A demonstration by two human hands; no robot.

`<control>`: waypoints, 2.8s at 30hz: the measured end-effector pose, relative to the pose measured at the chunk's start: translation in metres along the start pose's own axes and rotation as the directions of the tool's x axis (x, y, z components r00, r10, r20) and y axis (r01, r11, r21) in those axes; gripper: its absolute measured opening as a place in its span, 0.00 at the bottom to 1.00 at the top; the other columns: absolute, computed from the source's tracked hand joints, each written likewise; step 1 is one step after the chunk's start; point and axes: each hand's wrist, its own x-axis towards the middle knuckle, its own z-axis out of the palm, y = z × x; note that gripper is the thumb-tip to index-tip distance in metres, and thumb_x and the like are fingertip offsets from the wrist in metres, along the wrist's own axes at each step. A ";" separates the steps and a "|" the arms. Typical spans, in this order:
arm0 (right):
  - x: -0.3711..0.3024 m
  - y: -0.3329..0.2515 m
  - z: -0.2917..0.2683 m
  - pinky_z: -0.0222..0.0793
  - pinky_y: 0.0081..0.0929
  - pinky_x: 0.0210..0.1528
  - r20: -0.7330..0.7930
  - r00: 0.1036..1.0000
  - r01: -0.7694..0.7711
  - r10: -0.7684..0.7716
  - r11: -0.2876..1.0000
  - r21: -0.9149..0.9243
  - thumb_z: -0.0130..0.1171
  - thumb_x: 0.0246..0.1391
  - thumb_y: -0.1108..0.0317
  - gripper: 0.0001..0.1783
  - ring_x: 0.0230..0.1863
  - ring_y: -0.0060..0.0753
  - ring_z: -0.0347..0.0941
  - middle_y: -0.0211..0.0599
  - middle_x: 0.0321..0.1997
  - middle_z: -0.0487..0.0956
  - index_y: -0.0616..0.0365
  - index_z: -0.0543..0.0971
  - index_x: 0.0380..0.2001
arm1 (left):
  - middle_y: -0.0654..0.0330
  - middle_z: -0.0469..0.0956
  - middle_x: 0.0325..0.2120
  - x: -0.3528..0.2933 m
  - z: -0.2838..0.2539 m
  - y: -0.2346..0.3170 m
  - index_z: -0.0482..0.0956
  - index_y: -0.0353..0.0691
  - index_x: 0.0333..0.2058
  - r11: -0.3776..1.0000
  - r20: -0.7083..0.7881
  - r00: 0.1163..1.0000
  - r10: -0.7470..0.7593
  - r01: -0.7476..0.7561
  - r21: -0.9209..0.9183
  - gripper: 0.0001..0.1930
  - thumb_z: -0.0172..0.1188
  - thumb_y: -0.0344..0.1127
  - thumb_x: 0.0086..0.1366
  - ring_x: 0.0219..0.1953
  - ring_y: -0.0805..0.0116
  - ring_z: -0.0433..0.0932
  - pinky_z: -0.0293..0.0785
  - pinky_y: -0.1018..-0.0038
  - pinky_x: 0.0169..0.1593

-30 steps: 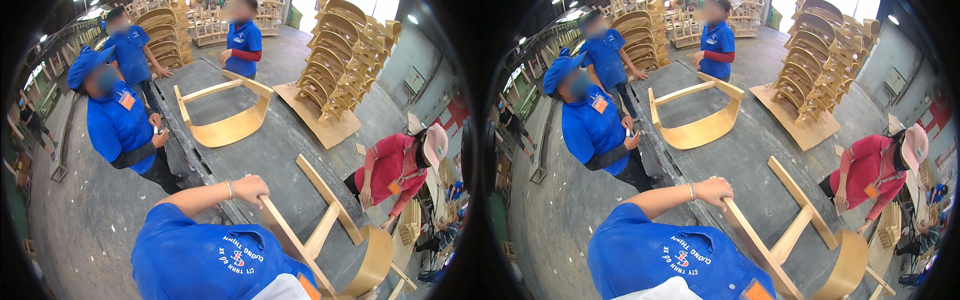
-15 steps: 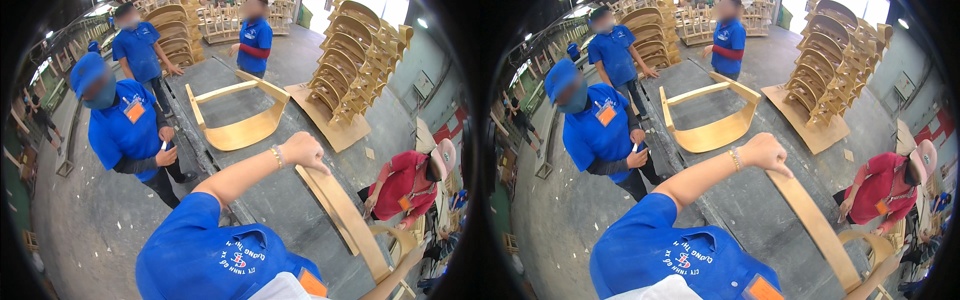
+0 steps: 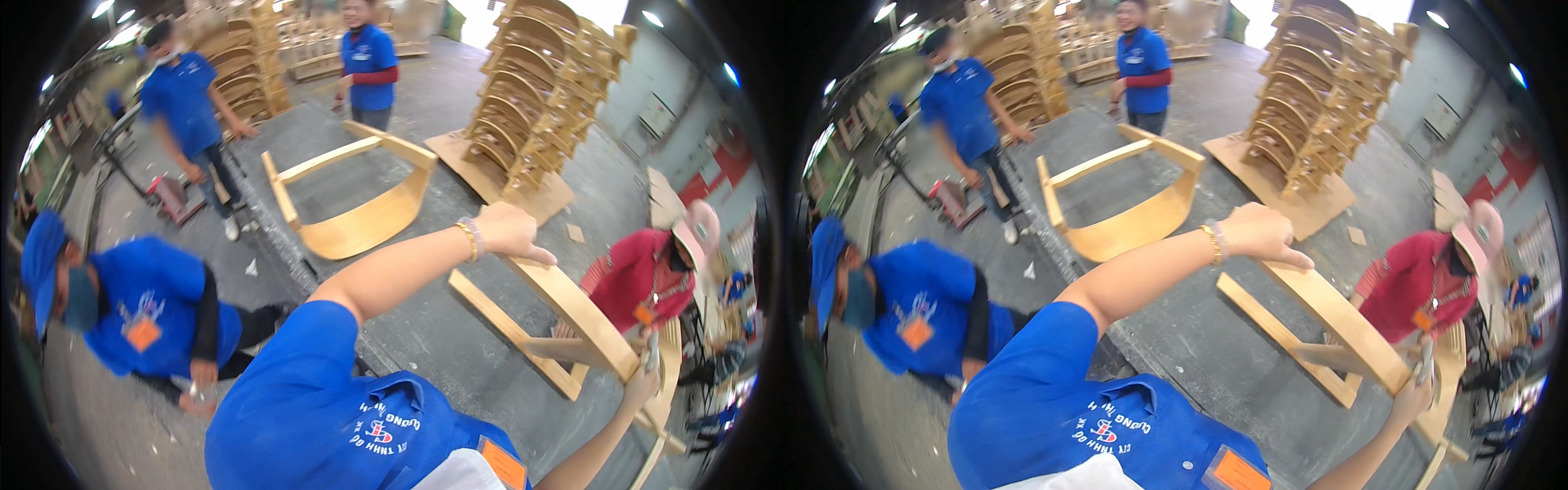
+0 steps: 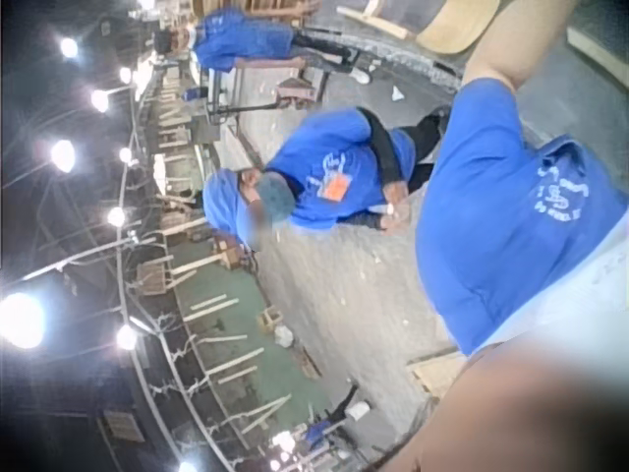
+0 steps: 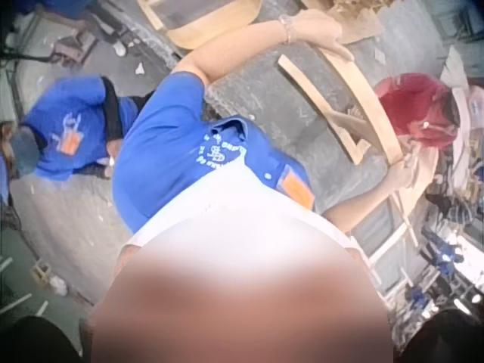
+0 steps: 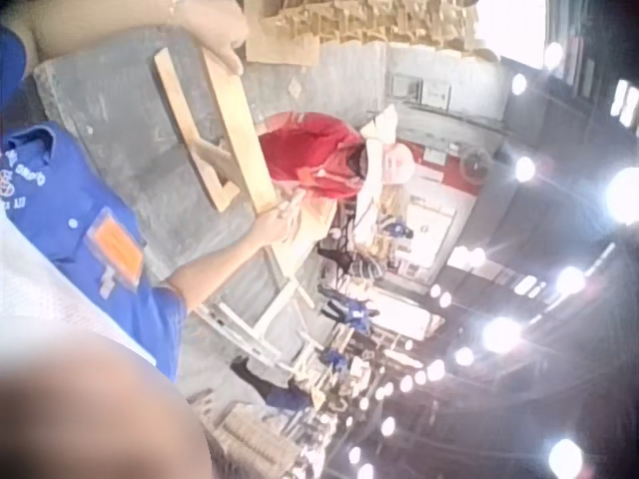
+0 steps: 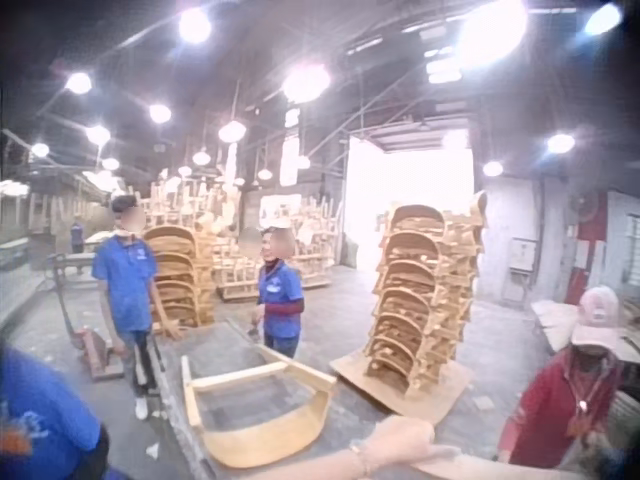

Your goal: The person sands wooden chair frames using a sanding block, moving along edges and surfaces. Other workers in blue uniforms also sand nearby frames on a long workbench in a busy factory.

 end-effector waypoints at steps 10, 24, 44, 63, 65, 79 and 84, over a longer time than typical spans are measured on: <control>0.038 0.013 0.005 0.73 0.41 0.61 0.034 0.999 0.004 0.003 0.982 -0.187 0.52 0.65 0.74 0.27 0.58 0.52 0.82 0.48 0.57 0.85 0.48 0.79 0.66 | 0.54 0.84 0.22 0.028 0.003 0.004 0.89 0.42 0.25 0.998 0.038 0.998 -0.056 0.054 0.042 0.44 0.47 0.81 0.66 0.28 0.53 0.83 0.77 0.60 0.34; 0.001 -0.023 0.025 0.74 0.45 0.63 -0.076 0.958 0.258 -0.276 0.947 -0.191 0.49 0.63 0.80 0.32 0.61 0.55 0.79 0.52 0.60 0.83 0.44 0.77 0.68 | 0.53 0.85 0.25 0.030 0.015 0.002 0.88 0.42 0.30 0.997 -0.183 0.982 -0.042 0.030 -0.064 0.31 0.58 0.67 0.68 0.31 0.52 0.84 0.79 0.58 0.39; 0.020 0.069 -0.060 0.71 0.39 0.64 -0.088 0.960 -0.282 0.268 0.917 -0.283 0.45 0.57 0.85 0.42 0.66 0.49 0.77 0.46 0.67 0.80 0.32 0.75 0.71 | 0.53 0.86 0.27 0.024 0.026 0.009 0.88 0.42 0.30 0.997 -0.192 0.979 -0.067 0.059 -0.047 0.28 0.54 0.62 0.71 0.33 0.51 0.85 0.79 0.56 0.41; 0.008 0.104 -0.065 0.72 0.46 0.66 -0.161 0.987 -0.028 -0.024 0.950 -0.312 0.48 0.66 0.75 0.32 0.65 0.55 0.77 0.54 0.64 0.79 0.33 0.75 0.70 | 0.48 0.87 0.35 0.026 0.031 0.028 0.89 0.43 0.35 0.992 -0.178 0.976 -0.126 0.126 -0.011 0.31 0.51 0.67 0.71 0.40 0.44 0.85 0.79 0.53 0.44; 0.013 0.105 -0.089 0.77 0.53 0.52 -0.322 0.897 -0.419 0.304 0.818 -0.394 0.55 0.66 0.64 0.27 0.49 0.63 0.83 0.58 0.49 0.85 0.39 0.77 0.67 | 0.47 0.87 0.39 0.028 0.028 0.033 0.89 0.43 0.40 0.994 -0.139 0.984 -0.108 0.108 -0.001 0.32 0.49 0.67 0.71 0.45 0.45 0.85 0.78 0.53 0.48; 0.021 0.153 -0.093 0.77 0.53 0.52 -0.203 0.918 -0.394 0.339 0.832 -0.391 0.52 0.72 0.56 0.25 0.49 0.58 0.84 0.56 0.49 0.86 0.35 0.75 0.70 | 0.50 0.86 0.49 0.031 0.033 0.046 0.88 0.46 0.49 0.980 -0.038 0.982 -0.183 0.186 0.074 0.33 0.48 0.68 0.72 0.52 0.45 0.83 0.78 0.55 0.56; 0.000 0.092 -0.043 0.64 0.39 0.73 0.047 0.980 0.201 -0.195 0.955 -0.219 0.44 0.58 0.85 0.37 0.68 0.53 0.74 0.51 0.65 0.80 0.50 0.74 0.71 | 0.51 0.88 0.37 0.040 0.039 0.046 0.90 0.45 0.38 0.984 -0.045 0.985 -0.166 0.169 0.065 0.31 0.47 0.64 0.73 0.42 0.49 0.86 0.80 0.56 0.48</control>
